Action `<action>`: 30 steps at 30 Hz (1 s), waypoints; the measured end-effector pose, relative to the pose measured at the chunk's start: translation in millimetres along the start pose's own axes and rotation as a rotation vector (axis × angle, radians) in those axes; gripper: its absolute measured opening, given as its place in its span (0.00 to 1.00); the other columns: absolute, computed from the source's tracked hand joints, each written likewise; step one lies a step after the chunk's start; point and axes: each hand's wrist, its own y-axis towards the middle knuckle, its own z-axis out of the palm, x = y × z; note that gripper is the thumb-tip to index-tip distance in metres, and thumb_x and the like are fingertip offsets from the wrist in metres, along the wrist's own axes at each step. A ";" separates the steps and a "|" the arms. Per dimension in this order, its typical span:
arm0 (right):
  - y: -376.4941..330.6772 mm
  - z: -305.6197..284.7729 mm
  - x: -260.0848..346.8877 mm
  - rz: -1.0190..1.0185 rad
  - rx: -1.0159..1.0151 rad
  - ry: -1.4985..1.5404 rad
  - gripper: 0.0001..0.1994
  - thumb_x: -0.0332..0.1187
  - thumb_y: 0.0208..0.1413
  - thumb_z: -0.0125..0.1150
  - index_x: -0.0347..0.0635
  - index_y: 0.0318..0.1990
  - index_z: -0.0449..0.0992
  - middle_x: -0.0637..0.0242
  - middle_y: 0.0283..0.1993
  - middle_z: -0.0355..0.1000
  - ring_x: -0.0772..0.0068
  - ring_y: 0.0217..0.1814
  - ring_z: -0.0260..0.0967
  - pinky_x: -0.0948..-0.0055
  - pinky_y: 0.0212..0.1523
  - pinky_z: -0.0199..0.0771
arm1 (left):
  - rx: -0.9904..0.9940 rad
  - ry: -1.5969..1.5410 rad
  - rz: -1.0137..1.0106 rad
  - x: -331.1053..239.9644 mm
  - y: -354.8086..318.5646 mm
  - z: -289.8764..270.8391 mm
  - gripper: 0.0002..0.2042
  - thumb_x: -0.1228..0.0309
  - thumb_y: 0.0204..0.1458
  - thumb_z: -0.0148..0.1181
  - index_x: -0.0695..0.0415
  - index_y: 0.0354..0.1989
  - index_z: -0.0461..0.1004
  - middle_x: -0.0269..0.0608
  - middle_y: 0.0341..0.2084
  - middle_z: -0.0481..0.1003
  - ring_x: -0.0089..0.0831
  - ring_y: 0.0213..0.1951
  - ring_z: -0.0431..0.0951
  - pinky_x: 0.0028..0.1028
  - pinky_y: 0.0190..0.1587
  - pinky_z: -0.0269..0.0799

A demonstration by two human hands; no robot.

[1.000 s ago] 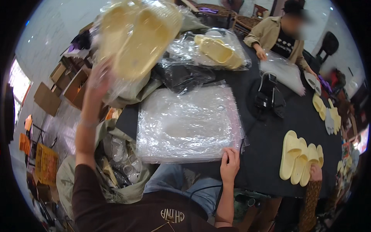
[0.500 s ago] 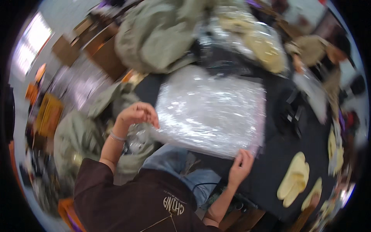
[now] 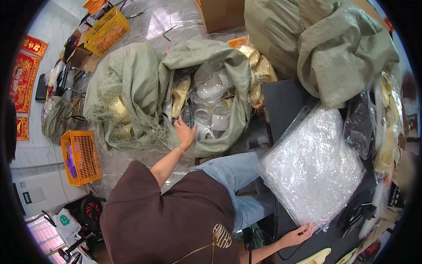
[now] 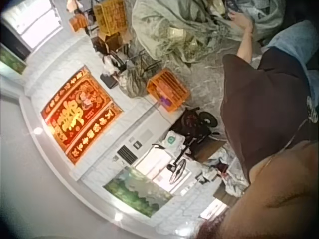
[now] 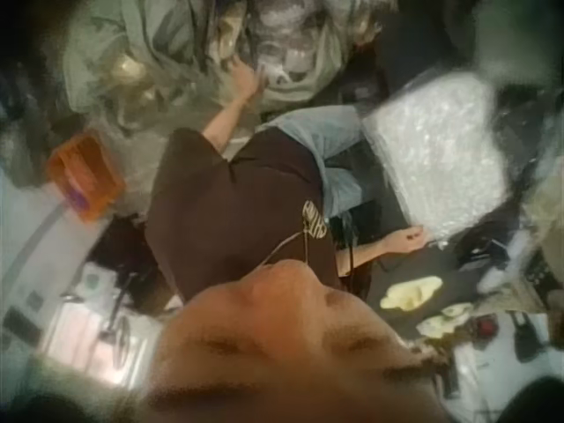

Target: Sorting sandals by color and placing them into clear plastic bags before storing them in larger sacks.

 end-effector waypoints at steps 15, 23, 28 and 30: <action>2.6 7.7 13.7 0.002 -0.039 -0.075 0.11 0.27 0.60 0.46 0.31 0.44 0.71 0.55 0.44 0.70 0.56 0.50 0.66 0.65 0.52 0.64 | 0.356 0.294 -0.508 56.3 144.0 31.1 0.29 0.67 0.39 0.62 0.50 0.55 0.63 0.48 0.50 0.70 0.47 0.51 0.71 0.44 0.50 0.69; 4.9 3.0 19.3 0.014 -0.017 -0.075 0.11 0.28 0.60 0.46 0.32 0.45 0.72 0.53 0.47 0.69 0.55 0.54 0.64 0.64 0.55 0.61 | 0.334 0.292 -0.173 37.4 122.2 -39.4 0.26 0.68 0.32 0.68 0.60 0.45 0.71 0.53 0.41 0.75 0.49 0.45 0.74 0.39 0.47 0.70; 4.4 -3.2 20.6 0.016 -0.025 -0.004 0.11 0.27 0.59 0.46 0.32 0.44 0.72 0.54 0.47 0.69 0.55 0.54 0.64 0.64 0.55 0.61 | 0.236 0.199 0.183 -18.8 103.5 -112.3 0.19 0.69 0.31 0.65 0.59 0.36 0.71 0.53 0.35 0.74 0.51 0.40 0.74 0.41 0.43 0.70; 5.4 -7.0 21.8 0.016 -0.033 0.019 0.11 0.25 0.58 0.46 0.31 0.44 0.73 0.54 0.47 0.68 0.55 0.52 0.64 0.63 0.54 0.62 | 0.192 0.203 0.358 -53.0 91.5 -150.4 0.20 0.69 0.32 0.64 0.58 0.38 0.70 0.51 0.36 0.74 0.49 0.40 0.74 0.42 0.43 0.70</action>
